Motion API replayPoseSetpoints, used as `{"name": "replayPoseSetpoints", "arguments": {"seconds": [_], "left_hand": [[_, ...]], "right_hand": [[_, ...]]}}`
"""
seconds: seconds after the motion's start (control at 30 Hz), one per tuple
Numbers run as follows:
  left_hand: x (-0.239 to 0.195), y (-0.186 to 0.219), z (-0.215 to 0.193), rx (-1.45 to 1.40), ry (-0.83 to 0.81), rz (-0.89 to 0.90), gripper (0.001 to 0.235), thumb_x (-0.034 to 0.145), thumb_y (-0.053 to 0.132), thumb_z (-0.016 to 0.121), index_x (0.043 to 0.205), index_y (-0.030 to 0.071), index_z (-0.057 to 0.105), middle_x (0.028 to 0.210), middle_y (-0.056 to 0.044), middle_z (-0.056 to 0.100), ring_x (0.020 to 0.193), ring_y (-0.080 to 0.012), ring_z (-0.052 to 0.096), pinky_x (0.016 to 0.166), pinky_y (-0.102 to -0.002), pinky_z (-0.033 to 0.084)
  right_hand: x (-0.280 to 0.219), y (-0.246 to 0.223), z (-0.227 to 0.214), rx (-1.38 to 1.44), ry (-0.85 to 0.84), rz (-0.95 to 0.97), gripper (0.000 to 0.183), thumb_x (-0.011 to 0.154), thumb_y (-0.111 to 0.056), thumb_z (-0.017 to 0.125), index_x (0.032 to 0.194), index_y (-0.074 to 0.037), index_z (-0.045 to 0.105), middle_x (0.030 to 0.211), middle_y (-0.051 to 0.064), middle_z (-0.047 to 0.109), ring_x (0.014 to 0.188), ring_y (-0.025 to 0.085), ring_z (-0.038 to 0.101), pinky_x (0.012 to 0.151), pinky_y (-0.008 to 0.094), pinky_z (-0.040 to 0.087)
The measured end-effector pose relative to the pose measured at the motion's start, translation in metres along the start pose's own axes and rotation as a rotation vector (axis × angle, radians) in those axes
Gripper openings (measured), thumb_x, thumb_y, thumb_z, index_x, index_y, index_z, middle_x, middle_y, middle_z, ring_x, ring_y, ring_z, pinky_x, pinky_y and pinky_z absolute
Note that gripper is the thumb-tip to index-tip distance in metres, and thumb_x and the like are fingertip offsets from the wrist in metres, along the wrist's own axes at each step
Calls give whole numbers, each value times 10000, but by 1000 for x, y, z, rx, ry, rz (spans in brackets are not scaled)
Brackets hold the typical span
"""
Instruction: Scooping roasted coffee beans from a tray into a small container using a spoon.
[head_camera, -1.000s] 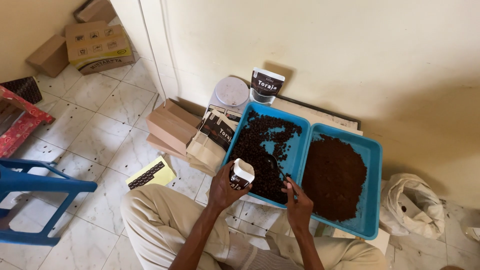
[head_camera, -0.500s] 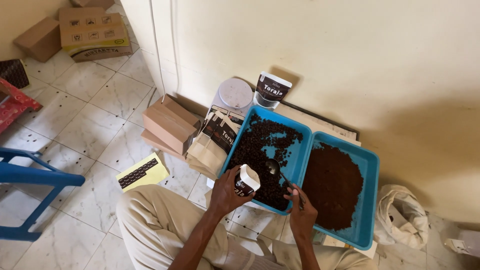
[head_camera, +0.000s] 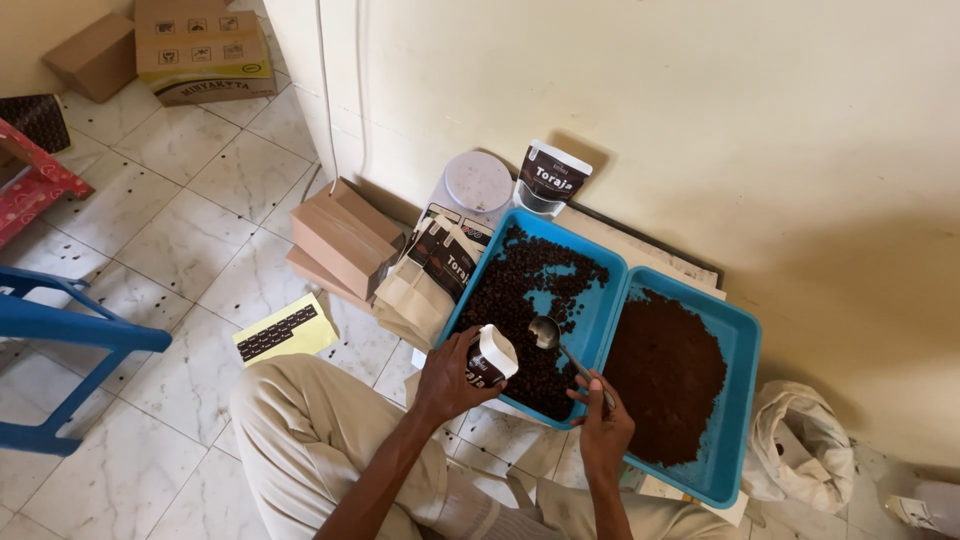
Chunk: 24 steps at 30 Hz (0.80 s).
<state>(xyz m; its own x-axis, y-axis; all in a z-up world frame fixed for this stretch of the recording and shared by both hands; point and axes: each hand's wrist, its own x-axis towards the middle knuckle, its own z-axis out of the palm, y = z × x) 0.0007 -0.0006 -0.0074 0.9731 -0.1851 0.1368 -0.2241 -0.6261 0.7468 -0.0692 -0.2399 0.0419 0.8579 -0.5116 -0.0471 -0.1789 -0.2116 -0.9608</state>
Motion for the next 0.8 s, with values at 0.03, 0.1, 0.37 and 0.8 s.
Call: {"name": "replayPoseSetpoints", "arguments": {"seconds": [0.03,0.1,0.37,0.8], "left_hand": [[0,1,-1,-8,-6,-9,1000,697,560,892,1493,148,450,1326,-112,639,1182,-337,627,917,-566,520],[-1,3,-2,-14,-16,-19,986,701,559,888,1488,149,459,1358,-103,632,1214,-334,618,931,-575,515],[2,4,-3,-6,24,-11,992,674,539,902,1466,112,484,1330,-123,672,1164,-337,661,860,-529,568],[3,4,0,40,-9,-8,1013,682,610,872,1479,137,467,1339,-107,657,1200,-326,632,897,-571,519]], "right_hand": [[0,2,-1,2,-11,-4,438,1048,-291,567,1374,-20,674,1178,168,785,967,246,797,538,329,629],[-3,4,-3,5,-21,-5,442,1046,-296,567,1382,-27,668,1182,161,782,980,242,794,546,335,638],[-6,-2,-4,64,-6,23,469,1031,-338,572,1364,-28,683,1164,164,789,957,239,798,547,326,637],[-9,-2,-13,212,134,190,374,1074,-251,590,1311,18,698,1125,202,779,927,280,775,528,343,559]]}}
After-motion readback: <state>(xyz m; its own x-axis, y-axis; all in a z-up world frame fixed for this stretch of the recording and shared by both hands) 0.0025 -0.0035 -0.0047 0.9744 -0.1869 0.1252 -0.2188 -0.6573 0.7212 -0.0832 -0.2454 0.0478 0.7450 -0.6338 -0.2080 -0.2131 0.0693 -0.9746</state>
